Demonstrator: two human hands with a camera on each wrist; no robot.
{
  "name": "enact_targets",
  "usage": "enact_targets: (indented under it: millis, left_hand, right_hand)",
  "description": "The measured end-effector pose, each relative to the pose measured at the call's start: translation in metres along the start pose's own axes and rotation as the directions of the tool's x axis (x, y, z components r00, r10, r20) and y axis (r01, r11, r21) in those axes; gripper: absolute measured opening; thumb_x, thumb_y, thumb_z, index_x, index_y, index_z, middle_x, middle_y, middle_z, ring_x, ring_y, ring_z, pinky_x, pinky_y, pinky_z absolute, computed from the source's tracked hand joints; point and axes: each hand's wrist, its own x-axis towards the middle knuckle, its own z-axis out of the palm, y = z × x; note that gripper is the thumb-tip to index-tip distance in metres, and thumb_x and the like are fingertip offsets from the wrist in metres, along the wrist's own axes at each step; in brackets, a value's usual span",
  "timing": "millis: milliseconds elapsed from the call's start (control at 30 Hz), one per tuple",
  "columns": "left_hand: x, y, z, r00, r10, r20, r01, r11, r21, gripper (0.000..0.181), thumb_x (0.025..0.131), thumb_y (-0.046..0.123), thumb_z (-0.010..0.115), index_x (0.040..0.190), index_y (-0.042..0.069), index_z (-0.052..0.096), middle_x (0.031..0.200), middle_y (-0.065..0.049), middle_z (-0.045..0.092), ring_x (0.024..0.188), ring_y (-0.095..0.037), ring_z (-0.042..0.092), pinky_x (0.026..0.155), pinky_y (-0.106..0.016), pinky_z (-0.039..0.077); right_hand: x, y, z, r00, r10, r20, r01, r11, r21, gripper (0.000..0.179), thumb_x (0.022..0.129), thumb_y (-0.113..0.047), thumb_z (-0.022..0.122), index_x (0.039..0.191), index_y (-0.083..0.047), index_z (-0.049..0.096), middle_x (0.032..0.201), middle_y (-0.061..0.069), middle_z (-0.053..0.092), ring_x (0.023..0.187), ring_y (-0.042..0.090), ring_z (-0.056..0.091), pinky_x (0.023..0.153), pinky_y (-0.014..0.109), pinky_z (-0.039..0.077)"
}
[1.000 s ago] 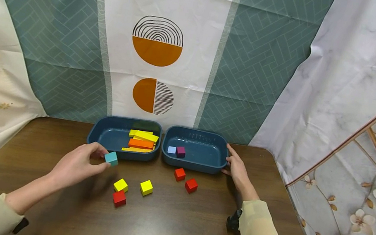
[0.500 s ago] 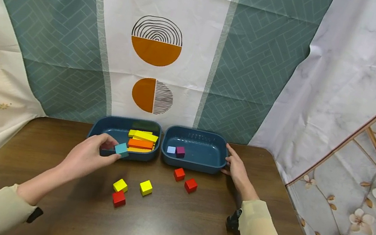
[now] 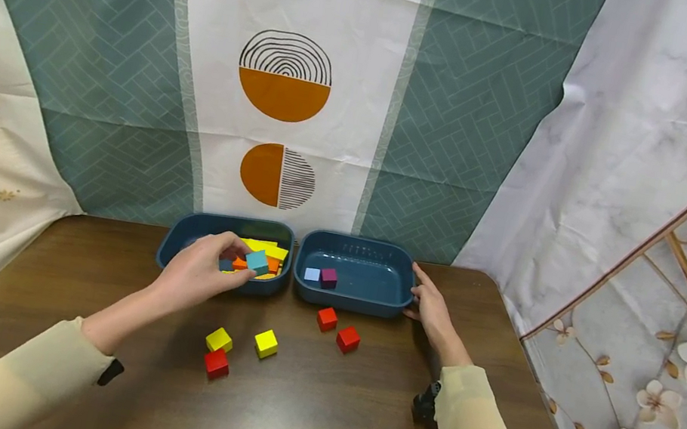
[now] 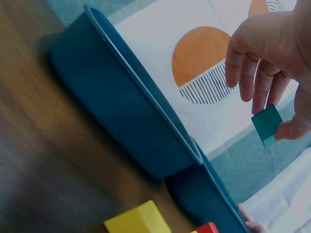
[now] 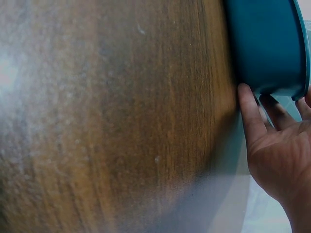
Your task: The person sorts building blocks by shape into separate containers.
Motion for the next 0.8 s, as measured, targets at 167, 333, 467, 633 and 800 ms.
enact_targets:
  millis: [167,333,467,633,800]
  left_hand:
    - [0.009,0.008,0.007,1.000,0.019,0.003,-0.019,1.000,0.003,0.036,0.088,0.036,0.080,0.114,0.014,0.068,0.112,-0.002,0.069,0.102,-0.023,0.060,0.078,-0.038,0.054]
    - [0.017,0.015,0.014,1.000,0.021,0.018,-0.021,1.000,-0.004,0.035,0.088,0.036,0.081,0.114,0.016,0.069,0.112,0.000,0.069,0.102,-0.020,0.058,0.078,-0.038,0.054]
    - [0.024,0.021,0.019,0.999,0.028,0.022,-0.028,1.000,-0.010,0.032,0.089,0.035,0.081,0.112,0.016,0.070,0.111,0.000,0.070,0.103,-0.021,0.057,0.080,-0.039,0.053]
    - [0.030,0.027,0.024,0.999,0.039,0.034,-0.039,0.999,-0.002,0.032,0.089,0.034,0.081,0.113,0.017,0.070,0.113,0.001,0.070,0.105,-0.020,0.058,0.083,-0.040,0.054]
    - [0.036,0.033,0.031,0.998,0.041,0.044,-0.041,0.999,-0.008,0.032,0.089,0.035,0.081,0.114,0.018,0.070,0.110,0.002,0.070,0.105,-0.020,0.059,0.083,-0.040,0.055]
  right_hand:
    - [-0.008,-0.015,0.002,1.000,0.012,0.017,-0.013,0.999,0.032,0.062,0.105,-0.006,0.029,0.165,-0.013,0.017,0.170,0.014,0.005,0.144,0.047,0.029,0.106,0.068,0.038]
    - [-0.016,-0.028,0.005,0.999,0.014,0.030,-0.015,0.999,0.035,0.062,0.104,-0.004,0.029,0.165,-0.011,0.017,0.170,0.015,0.005,0.144,0.048,0.029,0.107,0.068,0.036]
    - [-0.019,-0.031,0.007,0.999,0.020,0.028,-0.021,0.999,0.048,0.062,0.104,-0.004,0.029,0.165,-0.011,0.018,0.170,0.015,0.006,0.144,0.049,0.028,0.108,0.069,0.035]
    - [-0.019,-0.031,0.007,0.999,0.027,0.022,-0.028,0.999,0.042,0.062,0.104,-0.004,0.030,0.165,-0.010,0.019,0.170,0.015,0.007,0.143,0.049,0.030,0.109,0.068,0.035]
    - [-0.013,-0.024,0.005,1.000,0.022,0.016,-0.022,0.999,0.041,0.062,0.104,-0.004,0.029,0.165,-0.011,0.019,0.170,0.015,0.008,0.142,0.049,0.031,0.107,0.069,0.036]
